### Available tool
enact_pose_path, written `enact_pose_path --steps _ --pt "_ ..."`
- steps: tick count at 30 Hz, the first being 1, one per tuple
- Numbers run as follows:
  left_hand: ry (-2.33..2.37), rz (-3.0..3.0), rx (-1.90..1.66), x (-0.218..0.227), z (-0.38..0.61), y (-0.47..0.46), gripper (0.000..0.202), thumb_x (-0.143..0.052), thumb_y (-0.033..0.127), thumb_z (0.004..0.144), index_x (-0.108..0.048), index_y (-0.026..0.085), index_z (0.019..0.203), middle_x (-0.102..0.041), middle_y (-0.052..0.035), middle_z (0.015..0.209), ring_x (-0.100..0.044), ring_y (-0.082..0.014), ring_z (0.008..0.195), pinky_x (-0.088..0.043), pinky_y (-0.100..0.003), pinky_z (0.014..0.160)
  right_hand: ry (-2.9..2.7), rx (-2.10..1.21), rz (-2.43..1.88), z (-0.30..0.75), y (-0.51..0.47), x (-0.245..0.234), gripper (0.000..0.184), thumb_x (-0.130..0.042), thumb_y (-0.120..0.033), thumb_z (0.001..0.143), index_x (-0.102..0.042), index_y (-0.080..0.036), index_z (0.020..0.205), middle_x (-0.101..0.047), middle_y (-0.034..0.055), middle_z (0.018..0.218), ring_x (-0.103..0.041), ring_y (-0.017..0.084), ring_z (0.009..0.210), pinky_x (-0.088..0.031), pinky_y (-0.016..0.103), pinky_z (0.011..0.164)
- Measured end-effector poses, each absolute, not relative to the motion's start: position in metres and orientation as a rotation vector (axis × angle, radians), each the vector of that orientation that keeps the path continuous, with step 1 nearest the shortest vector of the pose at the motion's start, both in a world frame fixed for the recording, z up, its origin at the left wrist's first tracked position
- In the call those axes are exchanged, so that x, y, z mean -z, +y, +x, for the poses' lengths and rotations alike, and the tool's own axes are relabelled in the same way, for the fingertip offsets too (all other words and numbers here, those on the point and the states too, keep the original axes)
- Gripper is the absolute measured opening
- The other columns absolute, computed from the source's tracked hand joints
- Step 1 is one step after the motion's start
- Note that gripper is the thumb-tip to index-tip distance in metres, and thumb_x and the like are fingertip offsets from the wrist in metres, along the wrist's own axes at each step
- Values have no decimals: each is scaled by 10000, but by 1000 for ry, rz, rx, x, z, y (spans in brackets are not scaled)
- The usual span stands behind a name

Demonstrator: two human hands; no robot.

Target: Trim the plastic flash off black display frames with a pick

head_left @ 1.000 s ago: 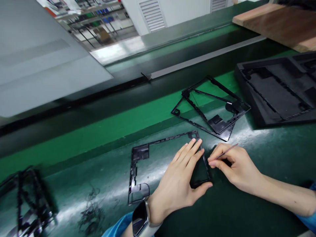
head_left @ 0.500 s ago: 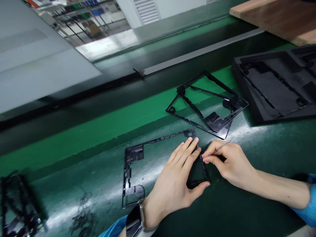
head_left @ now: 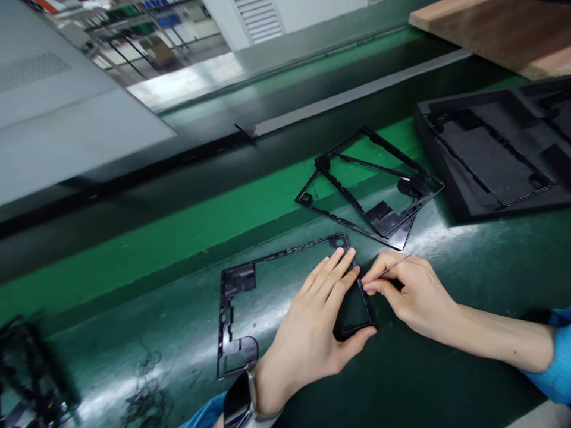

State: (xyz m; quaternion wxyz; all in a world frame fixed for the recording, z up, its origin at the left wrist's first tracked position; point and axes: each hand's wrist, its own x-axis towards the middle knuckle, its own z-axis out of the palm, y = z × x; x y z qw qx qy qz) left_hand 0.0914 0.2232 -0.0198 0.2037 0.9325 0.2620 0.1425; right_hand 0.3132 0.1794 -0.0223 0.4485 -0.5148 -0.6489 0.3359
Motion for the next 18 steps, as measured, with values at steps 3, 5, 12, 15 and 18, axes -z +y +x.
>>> enact_pose_path --steps 3,5,12,15,18 --pt "734 2603 -387 20 91 223 805 -759 430 957 -365 160 1604 -376 -214 1723 -317 -401 1626 -380 -659 1279 -1608 -840 -1283 313 179 23 222 -600 -35 967 -689 -205 855 -755 17 876 -728 177 795 -597 321 757" --pt "735 2600 -381 21 91 223 807 -757 438 957 -360 171 1608 -378 -213 1722 -319 -405 1625 -381 -667 1275 -1617 -839 -1285 313 179 23 220 -598 -38 966 -688 -205 854 -751 19 871 -724 179 791 -594 325 754" --pt "723 2608 -381 19 91 224 809 -762 436 958 -360 168 1606 -384 -225 1716 -329 -411 1619 -387 -669 1269 -1630 -832 -1282 313 181 21 224 -574 -43 944 -662 -211 824 -731 13 824 -700 175 741 -587 327 730" --pt "717 2609 -397 19 92 224 811 -774 431 946 -377 158 1598 -396 -225 1710 -339 -412 1614 -391 -666 1269 -1642 -829 -1276 314 181 21 228 -559 -42 945 -649 -209 818 -718 11 815 -692 171 737 -579 315 711" --pt "718 2610 -394 19 92 224 801 -773 434 946 -389 148 1588 -397 -226 1709 -338 -406 1616 -387 -666 1273 -1641 -833 -1279 313 180 22 228 -555 -32 942 -647 -205 825 -712 8 814 -687 165 732 -572 308 707"
